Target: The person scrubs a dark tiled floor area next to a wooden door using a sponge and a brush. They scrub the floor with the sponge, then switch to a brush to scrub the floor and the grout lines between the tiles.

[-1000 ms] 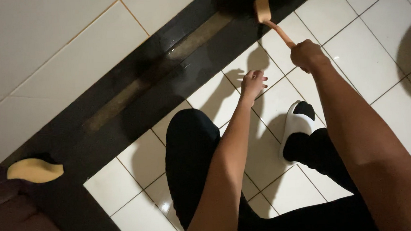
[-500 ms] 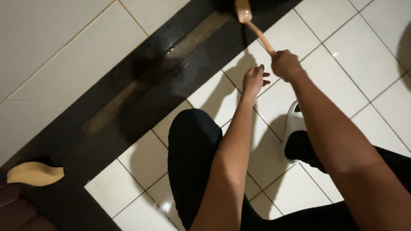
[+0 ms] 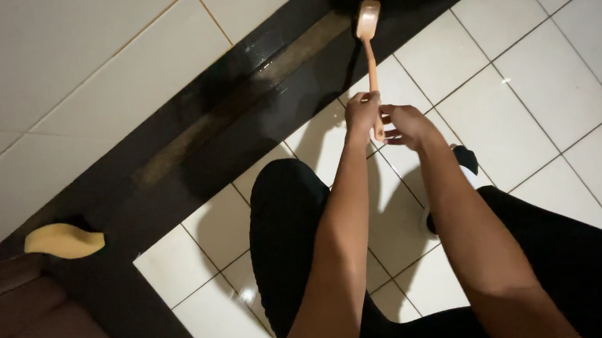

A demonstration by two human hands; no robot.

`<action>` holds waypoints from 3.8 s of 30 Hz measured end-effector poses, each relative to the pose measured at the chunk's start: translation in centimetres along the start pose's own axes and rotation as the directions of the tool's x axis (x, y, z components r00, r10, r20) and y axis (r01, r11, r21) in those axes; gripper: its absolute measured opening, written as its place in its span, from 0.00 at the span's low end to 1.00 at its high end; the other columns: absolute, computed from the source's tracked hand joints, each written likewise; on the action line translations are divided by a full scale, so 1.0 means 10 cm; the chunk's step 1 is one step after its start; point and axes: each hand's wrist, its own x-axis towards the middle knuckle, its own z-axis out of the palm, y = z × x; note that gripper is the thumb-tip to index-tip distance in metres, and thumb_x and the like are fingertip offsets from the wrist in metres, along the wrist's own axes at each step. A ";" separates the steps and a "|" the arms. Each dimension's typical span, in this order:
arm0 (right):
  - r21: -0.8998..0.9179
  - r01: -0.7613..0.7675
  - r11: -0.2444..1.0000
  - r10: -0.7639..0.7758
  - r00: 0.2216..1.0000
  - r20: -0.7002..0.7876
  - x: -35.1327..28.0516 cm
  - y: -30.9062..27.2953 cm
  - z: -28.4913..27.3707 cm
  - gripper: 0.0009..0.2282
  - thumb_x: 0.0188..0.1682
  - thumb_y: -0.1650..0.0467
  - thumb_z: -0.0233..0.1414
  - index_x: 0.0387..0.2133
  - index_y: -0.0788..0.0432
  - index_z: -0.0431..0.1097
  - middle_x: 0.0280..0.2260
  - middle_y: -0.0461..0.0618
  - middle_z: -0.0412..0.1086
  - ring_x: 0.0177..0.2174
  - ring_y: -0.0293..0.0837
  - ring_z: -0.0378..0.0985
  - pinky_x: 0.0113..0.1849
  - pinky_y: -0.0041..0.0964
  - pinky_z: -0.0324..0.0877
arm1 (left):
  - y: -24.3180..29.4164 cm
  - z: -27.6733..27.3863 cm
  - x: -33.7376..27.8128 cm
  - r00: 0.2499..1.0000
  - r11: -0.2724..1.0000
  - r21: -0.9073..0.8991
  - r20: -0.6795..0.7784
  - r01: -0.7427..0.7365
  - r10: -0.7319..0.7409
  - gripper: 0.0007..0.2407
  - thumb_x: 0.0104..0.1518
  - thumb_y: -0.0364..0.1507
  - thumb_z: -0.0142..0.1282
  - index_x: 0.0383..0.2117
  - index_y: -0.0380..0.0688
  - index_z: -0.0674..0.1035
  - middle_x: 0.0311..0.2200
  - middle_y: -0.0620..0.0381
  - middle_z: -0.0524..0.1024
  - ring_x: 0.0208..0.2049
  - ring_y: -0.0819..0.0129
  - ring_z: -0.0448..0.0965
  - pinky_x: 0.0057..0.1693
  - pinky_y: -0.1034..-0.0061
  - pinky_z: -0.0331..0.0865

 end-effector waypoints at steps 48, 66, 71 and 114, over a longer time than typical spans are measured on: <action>-0.574 0.805 0.149 -0.968 0.236 0.079 1.58 -0.38 -0.18 0.14 0.38 0.83 0.43 0.38 0.76 0.68 0.33 0.65 0.71 0.25 0.55 0.70 0.30 0.46 0.67 | 0.91 -0.12 -0.08 0.704 0.586 0.475 0.108 -0.657 0.701 0.18 0.61 0.32 0.41 0.21 0.31 0.79 0.16 0.49 0.77 0.12 0.70 0.71 0.18 0.76 0.63; -0.534 0.779 0.328 -0.886 0.449 0.111 1.50 -0.51 -0.35 0.18 0.50 0.73 0.57 0.50 0.75 0.67 0.45 0.76 0.69 0.48 0.74 0.73 0.51 0.56 0.70 | 1.31 -0.10 -0.15 0.827 0.728 0.432 0.083 -0.532 0.555 0.12 0.51 0.31 0.55 0.20 0.31 0.79 0.18 0.43 0.80 0.17 0.56 0.78 0.29 0.64 0.70; -0.726 0.565 0.392 -0.808 0.589 0.022 2.53 -0.28 -0.08 0.25 0.49 0.52 0.54 0.36 0.68 0.73 0.35 0.70 0.74 0.36 0.70 0.80 0.39 0.58 0.78 | 1.20 -0.09 0.30 -0.067 -0.401 0.844 0.405 -0.355 0.912 0.14 0.46 0.20 0.52 0.13 0.52 0.60 0.13 0.67 0.57 0.14 0.74 0.60 0.24 0.73 0.57; -0.949 0.213 -0.232 -0.800 0.513 0.310 1.93 -0.14 0.04 0.05 0.35 0.69 0.56 0.19 0.55 0.80 0.19 0.49 0.76 0.21 0.46 0.82 0.25 0.39 0.78 | 0.85 -0.41 0.35 0.928 0.593 0.719 0.218 -0.362 0.302 0.15 0.57 0.35 0.50 0.27 0.33 0.83 0.24 0.42 0.80 0.30 0.47 0.86 0.30 0.53 0.75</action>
